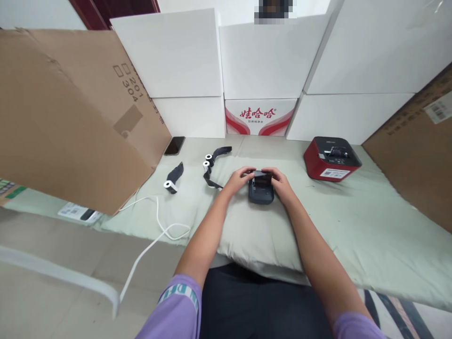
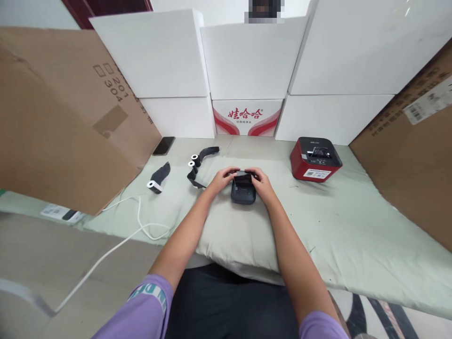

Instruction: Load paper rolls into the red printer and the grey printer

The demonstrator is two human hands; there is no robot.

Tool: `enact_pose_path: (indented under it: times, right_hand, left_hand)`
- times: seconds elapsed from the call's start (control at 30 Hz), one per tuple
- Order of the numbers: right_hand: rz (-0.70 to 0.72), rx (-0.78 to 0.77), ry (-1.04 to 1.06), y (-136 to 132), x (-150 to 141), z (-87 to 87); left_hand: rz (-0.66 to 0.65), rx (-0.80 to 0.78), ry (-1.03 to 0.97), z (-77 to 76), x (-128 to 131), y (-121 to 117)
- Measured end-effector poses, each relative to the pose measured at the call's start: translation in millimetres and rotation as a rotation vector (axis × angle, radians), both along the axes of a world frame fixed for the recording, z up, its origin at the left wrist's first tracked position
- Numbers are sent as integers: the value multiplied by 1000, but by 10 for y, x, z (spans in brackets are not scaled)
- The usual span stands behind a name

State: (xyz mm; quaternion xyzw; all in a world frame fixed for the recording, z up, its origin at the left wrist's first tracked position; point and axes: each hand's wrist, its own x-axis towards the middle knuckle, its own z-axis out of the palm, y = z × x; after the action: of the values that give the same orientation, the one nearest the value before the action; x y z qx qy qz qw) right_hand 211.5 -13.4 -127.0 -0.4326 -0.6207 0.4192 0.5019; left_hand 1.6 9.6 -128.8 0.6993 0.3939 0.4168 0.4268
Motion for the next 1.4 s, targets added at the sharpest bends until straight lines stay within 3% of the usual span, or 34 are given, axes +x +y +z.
enact_pose_path:
  times: [0.2,0.57,0.73,0.83,1.03,1.17,1.27,1.4]
  right_hand:
    - [101,-145,28,-32,42,20]
    - [105,-148,-1,-52,29,64]
    - [-138,-221,111,-108,-21,-14]
    - [-320,-279,89,-290,-127,-40]
    - [-472,-121,-395,-798,-619,31]
    - [-638,-135,-681,-895,-842,132]
    - [-690,-158,-756,-902,-862,153]
    - [-680,-86,-678,-883,-771,107]
  left_hand:
    - [-138,-69,-35,-43,-34,40]
    - [-192,-147,-84,-11,-46,36]
    - [-182,-154,-109,-47,-27,45]
    - [-154,-167,-124,-64,-8,54]
    - [-111,-176,-205,-73,-2,66]
    - [-97,-167,-250,-56,-11,46]
    - [-97,-152,-238,-48,-8,37]
    - [-86,-151,-202,-56,6,42]
